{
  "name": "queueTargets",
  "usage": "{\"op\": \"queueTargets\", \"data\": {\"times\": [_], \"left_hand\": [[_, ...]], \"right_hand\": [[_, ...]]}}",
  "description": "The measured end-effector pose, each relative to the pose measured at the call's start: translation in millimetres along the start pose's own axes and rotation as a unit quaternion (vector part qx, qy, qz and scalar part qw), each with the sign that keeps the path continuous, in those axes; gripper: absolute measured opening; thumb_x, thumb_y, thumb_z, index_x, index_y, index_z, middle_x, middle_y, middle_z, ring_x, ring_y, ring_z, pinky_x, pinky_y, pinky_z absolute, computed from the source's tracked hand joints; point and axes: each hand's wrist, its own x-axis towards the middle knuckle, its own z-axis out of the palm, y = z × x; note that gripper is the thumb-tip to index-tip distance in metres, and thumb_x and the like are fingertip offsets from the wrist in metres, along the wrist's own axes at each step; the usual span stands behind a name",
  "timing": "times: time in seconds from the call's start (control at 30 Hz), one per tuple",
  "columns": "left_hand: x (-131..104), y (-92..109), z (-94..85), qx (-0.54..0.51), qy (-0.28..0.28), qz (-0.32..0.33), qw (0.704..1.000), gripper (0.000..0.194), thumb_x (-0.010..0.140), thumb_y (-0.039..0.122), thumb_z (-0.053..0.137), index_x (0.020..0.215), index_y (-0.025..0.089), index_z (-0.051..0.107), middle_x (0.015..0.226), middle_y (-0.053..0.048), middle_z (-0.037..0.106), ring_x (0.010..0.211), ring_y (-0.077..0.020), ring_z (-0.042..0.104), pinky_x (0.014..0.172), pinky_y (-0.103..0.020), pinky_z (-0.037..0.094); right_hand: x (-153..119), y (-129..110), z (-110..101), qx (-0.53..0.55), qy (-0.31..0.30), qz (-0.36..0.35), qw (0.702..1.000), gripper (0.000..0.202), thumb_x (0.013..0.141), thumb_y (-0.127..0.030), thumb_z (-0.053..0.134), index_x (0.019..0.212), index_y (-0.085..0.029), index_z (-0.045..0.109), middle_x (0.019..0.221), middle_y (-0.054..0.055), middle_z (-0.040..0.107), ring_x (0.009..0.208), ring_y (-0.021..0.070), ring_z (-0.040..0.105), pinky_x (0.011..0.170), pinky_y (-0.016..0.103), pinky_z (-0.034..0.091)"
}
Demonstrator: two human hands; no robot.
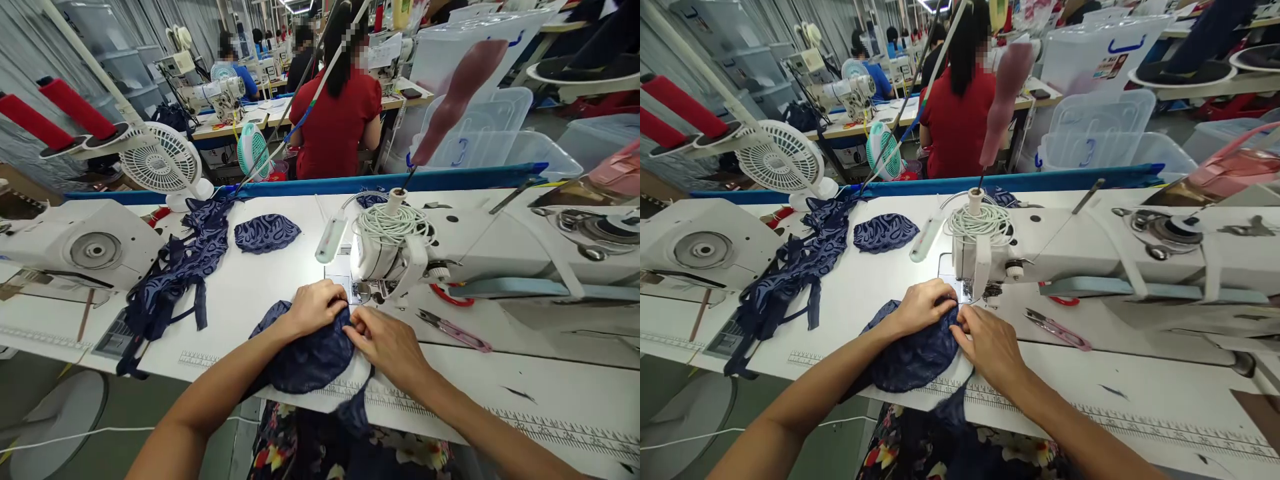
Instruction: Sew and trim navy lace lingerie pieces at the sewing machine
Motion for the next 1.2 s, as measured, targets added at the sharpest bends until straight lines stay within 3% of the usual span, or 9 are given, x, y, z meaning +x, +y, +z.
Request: {"op": "queueTargets", "data": {"times": [0.1, 0.2, 0.33, 0.43, 0.53, 0.67, 0.87, 1.07, 1.2], "left_hand": [[-0.8, 10.1, -1.8, 0.023, 0.028, -0.031, 0.999, 0.014, 0.086, 0.028, 0.064, 0.099, 0.024, 0.065, 0.092, -0.002, 0.066, 0.086, -0.0198, 0.061, 0.07, -0.028, 0.046], [-14.4, 21.5, -2.6, 0.118, 0.053, 0.036, 0.991, 0.013, 0.09, 0.022, 0.057, 0.102, 0.021, 0.062, 0.103, -0.007, 0.066, 0.1, -0.0243, 0.058, 0.085, -0.037, 0.045], [-44.4, 27.3, 8.2, 0.193, 0.053, 0.135, 0.971, 0.022, 0.098, 0.019, 0.044, 0.115, 0.017, 0.059, 0.117, -0.009, 0.067, 0.118, -0.0245, 0.055, 0.114, -0.056, 0.021], [-57.5, 20.3, 12.2, 0.189, 0.07, 0.145, 0.969, 0.032, 0.1, 0.031, 0.045, 0.127, 0.017, 0.054, 0.13, -0.01, 0.063, 0.13, -0.0265, 0.048, 0.116, -0.067, -0.007], [-57.7, 10.6, 10.0, 0.182, 0.069, 0.168, 0.966, 0.034, 0.1, 0.034, 0.044, 0.128, 0.018, 0.055, 0.131, -0.008, 0.063, 0.132, -0.0258, 0.047, 0.112, -0.067, -0.018], [-53.1, 3.7, 6.9, 0.187, 0.063, 0.182, 0.963, 0.035, 0.1, 0.035, 0.044, 0.127, 0.018, 0.057, 0.132, -0.008, 0.063, 0.132, -0.0266, 0.047, 0.11, -0.068, -0.021], [-46.4, 2.1, 7.8, 0.179, 0.053, 0.191, 0.964, 0.035, 0.1, 0.036, 0.045, 0.127, 0.018, 0.057, 0.132, -0.008, 0.063, 0.131, -0.0258, 0.048, 0.11, -0.069, -0.02], [-41.1, 8.5, 12.1, 0.211, 0.064, 0.189, 0.957, 0.034, 0.1, 0.031, 0.045, 0.129, 0.018, 0.055, 0.131, -0.009, 0.063, 0.136, -0.0268, 0.043, 0.111, -0.071, -0.016], [-39.2, 9.2, 14.0, 0.222, 0.065, 0.173, 0.958, 0.033, 0.099, 0.03, 0.046, 0.129, 0.019, 0.056, 0.133, -0.01, 0.062, 0.136, -0.0282, 0.044, 0.11, -0.074, -0.01]], "right_hand": [[-3.9, 4.8, -4.4, -0.172, 0.046, -0.153, 0.972, 0.013, 0.093, -0.026, 0.053, 0.09, -0.021, 0.064, 0.083, 0.004, 0.062, 0.08, 0.0181, 0.055, 0.072, 0.03, 0.039], [-4.2, 8.4, -6.9, -0.305, 0.063, -0.249, 0.917, 0.023, 0.098, -0.022, 0.044, 0.086, -0.02, 0.063, 0.075, 0.003, 0.06, 0.075, 0.0173, 0.056, 0.07, 0.029, 0.038], [1.9, 15.7, -11.4, -0.366, 0.039, -0.234, 0.9, 0.027, 0.098, -0.019, 0.039, 0.083, -0.02, 0.062, 0.068, 0.002, 0.06, 0.064, 0.015, 0.056, 0.06, 0.027, 0.036], [15.6, 19.8, -10.6, -0.437, 0.043, -0.202, 0.876, 0.027, 0.097, -0.018, 0.038, 0.112, -0.02, 0.06, 0.078, 0.006, 0.065, 0.067, 0.0176, 0.059, 0.056, 0.027, 0.036], [33.0, 20.7, -4.8, -0.477, 0.019, -0.185, 0.859, 0.03, 0.093, -0.018, 0.042, 0.119, -0.018, 0.056, 0.084, 0.011, 0.066, 0.074, 0.022, 0.06, 0.062, 0.03, 0.042], [38.7, 22.7, -8.0, -0.475, -0.005, -0.196, 0.858, 0.028, 0.092, -0.02, 0.042, 0.116, -0.017, 0.057, 0.083, 0.012, 0.065, 0.074, 0.023, 0.059, 0.064, 0.032, 0.045], [10.9, 37.2, -38.6, -0.457, -0.01, -0.251, 0.853, 0.042, 0.094, -0.009, 0.031, 0.119, -0.022, 0.062, 0.096, 0.009, 0.071, 0.065, 0.0181, 0.058, 0.055, 0.029, 0.04], [8.4, 47.2, -25.0, -0.456, 0.06, -0.314, 0.83, 0.044, 0.092, -0.007, 0.04, 0.13, -0.019, 0.059, 0.088, 0.005, 0.071, 0.054, 0.0127, 0.05, 0.06, 0.029, 0.042], [10.5, 50.2, -21.8, -0.421, 0.068, -0.315, 0.848, 0.045, 0.092, -0.008, 0.044, 0.13, -0.023, 0.06, 0.09, 0.005, 0.07, 0.068, 0.016, 0.056, 0.065, 0.03, 0.044]]}}
